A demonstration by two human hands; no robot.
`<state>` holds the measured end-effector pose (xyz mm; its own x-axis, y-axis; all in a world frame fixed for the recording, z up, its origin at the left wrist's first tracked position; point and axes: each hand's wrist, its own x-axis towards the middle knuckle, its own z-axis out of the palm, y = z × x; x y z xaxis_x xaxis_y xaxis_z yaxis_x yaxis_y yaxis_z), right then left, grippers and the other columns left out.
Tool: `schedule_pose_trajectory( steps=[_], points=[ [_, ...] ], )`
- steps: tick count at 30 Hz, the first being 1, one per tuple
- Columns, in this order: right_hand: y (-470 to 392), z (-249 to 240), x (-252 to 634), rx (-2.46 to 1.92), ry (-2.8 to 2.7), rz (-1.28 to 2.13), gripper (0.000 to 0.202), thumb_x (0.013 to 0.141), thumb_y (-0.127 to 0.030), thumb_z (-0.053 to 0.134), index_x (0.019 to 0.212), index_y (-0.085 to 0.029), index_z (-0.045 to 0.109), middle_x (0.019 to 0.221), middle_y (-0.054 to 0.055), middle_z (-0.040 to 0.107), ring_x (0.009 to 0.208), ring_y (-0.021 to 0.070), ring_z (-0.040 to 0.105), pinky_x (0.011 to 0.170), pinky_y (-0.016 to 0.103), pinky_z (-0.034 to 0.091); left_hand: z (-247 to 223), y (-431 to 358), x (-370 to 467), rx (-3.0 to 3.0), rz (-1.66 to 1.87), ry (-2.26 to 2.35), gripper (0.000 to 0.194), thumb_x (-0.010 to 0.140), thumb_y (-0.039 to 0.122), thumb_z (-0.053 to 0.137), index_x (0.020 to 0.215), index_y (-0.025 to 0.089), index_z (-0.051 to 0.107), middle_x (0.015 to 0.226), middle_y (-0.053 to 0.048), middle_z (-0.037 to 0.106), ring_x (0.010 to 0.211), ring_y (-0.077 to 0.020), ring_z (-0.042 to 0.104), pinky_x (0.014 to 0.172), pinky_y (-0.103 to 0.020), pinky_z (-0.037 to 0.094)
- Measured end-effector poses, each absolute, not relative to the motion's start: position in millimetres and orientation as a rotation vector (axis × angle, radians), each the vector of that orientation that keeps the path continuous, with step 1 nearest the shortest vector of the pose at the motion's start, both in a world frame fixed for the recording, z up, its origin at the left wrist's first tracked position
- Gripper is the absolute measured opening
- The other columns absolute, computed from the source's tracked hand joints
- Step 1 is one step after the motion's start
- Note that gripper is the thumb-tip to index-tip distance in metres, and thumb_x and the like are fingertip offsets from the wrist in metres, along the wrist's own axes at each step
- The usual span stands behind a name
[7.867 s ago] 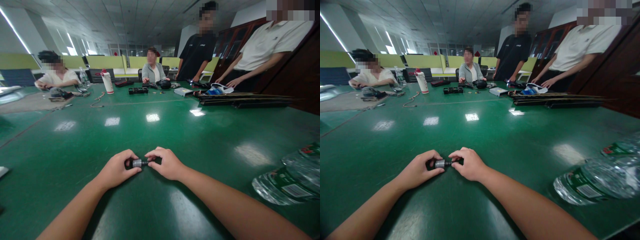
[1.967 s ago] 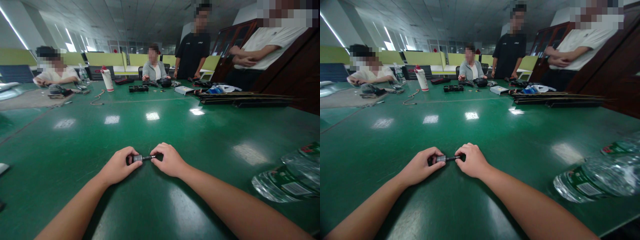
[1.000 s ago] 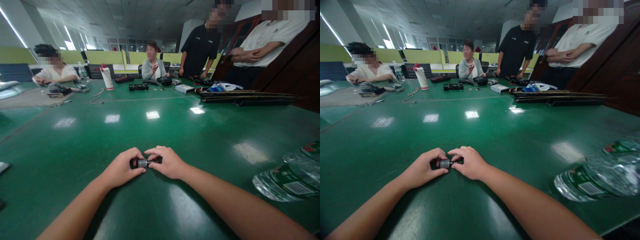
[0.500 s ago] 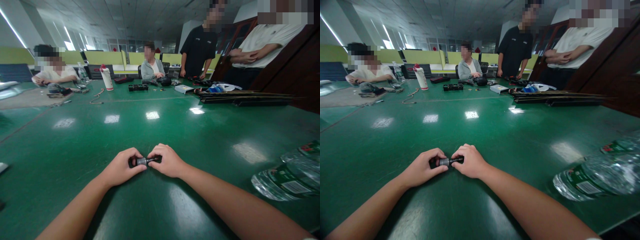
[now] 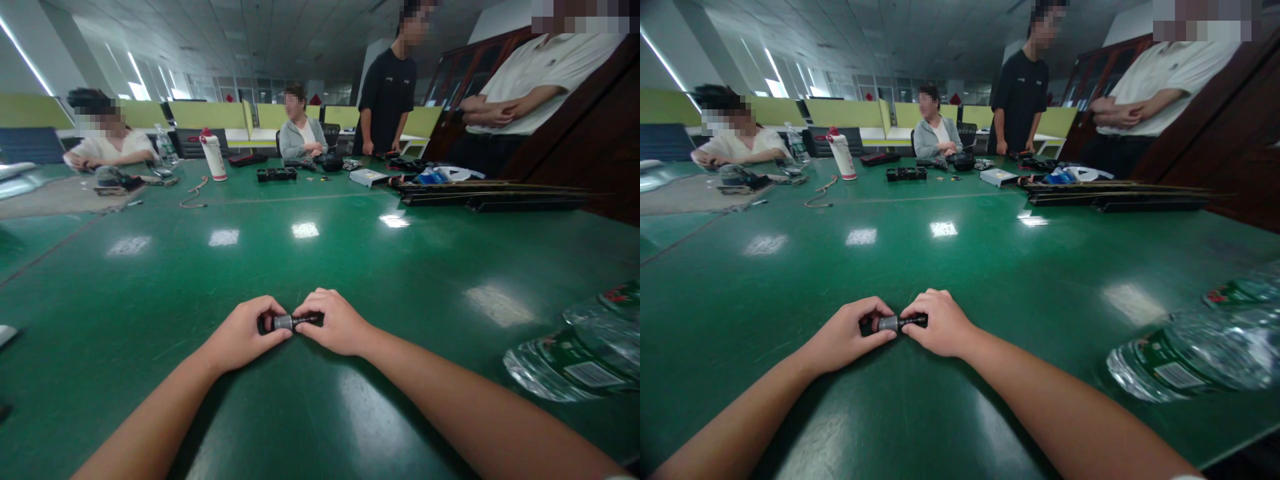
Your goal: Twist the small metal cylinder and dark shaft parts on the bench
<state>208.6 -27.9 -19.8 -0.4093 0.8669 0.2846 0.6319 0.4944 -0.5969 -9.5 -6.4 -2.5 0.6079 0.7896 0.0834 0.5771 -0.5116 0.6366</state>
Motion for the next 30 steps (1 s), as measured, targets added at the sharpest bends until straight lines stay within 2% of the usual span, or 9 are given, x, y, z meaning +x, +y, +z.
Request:
schedule_pose_trajectory(
  steps=[30],
  points=[
    [-28.8, -19.0, 210.1, -1.286, -2.136, 0.484, 0.011, 0.077, -0.018, 0.071, 0.088, -0.022, 0.072, 0.086, 0.002, 0.071, 0.086, 0.0186, 0.058, 0.082, 0.034, 0.040, -0.5, -4.8, -13.1, 2.343, 0.557, 1.071, 0.016, 0.082, 0.032, 0.064, 0.089, 0.018, 0.062, 0.078, -0.001, 0.062, 0.068, -0.0150, 0.056, 0.063, -0.025, 0.043]
  ],
)
